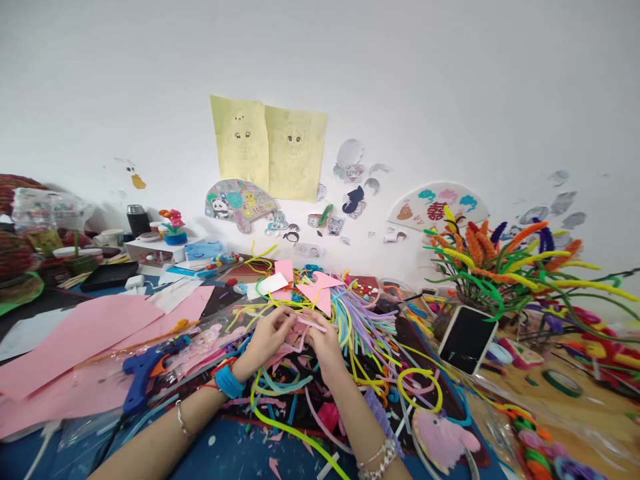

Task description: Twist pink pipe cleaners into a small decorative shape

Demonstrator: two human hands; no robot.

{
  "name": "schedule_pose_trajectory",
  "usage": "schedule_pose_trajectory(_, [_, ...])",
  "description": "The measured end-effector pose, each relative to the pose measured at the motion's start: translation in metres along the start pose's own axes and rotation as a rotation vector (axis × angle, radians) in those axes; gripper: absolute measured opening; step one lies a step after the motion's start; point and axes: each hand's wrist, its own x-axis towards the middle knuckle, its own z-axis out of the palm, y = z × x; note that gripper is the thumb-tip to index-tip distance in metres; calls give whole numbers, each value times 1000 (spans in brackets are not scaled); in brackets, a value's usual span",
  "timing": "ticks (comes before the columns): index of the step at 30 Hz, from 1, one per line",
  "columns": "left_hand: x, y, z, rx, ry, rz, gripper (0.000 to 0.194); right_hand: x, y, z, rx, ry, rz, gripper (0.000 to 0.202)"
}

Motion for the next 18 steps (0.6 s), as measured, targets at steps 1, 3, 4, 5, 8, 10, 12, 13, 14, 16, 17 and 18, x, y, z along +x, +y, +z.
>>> schedule_pose_trajectory(1, [1, -1, 0, -65, 10, -29, 18, 0, 1, 0, -6, -13, -2, 33])
schedule_pose_trajectory(3, [3, -4, 0, -209, 21, -101, 18, 2, 3, -2, -48, -34, -13, 31])
schedule_pose_trajectory(4, [5, -6, 0, -271, 21, -135, 19, 3, 4, -3, -89, -35, -24, 31])
schedule_pose_trajectory(5, [6, -8, 0, -320, 17, -163, 20, 4, 6, -4, -135, -28, -37, 31])
schedule_pose_trajectory(8, [11, -12, -1, -424, 2, -222, 26, 9, 11, -9, -235, 20, -64, 35])
schedule_pose_trajectory(10, [12, -12, -3, -511, 4, -251, 29, 10, 12, -11, -252, 43, -69, 36])
schedule_pose_trajectory(12, [13, -11, -5, -599, 10, -271, 29, 11, 12, -12, -258, 56, -73, 37])
schedule_pose_trajectory(13, [13, -11, -5, -643, 11, -280, 28, 11, 11, -13, -257, 57, -73, 37])
schedule_pose_trajectory(14, [13, -10, -6, -688, 10, -290, 27, 10, 10, -13, -253, 55, -73, 38])
schedule_pose_trajectory(16, [14, -9, -8, -779, 4, -317, 26, 10, 9, -12, -236, 41, -70, 42])
schedule_pose_trajectory(17, [15, -9, -9, -829, 3, -335, 25, 9, 8, -12, -225, 32, -66, 43])
schedule_pose_trajectory(18, [17, -8, -9, -877, 6, -353, 23, 9, 8, -11, -211, 21, -62, 43])
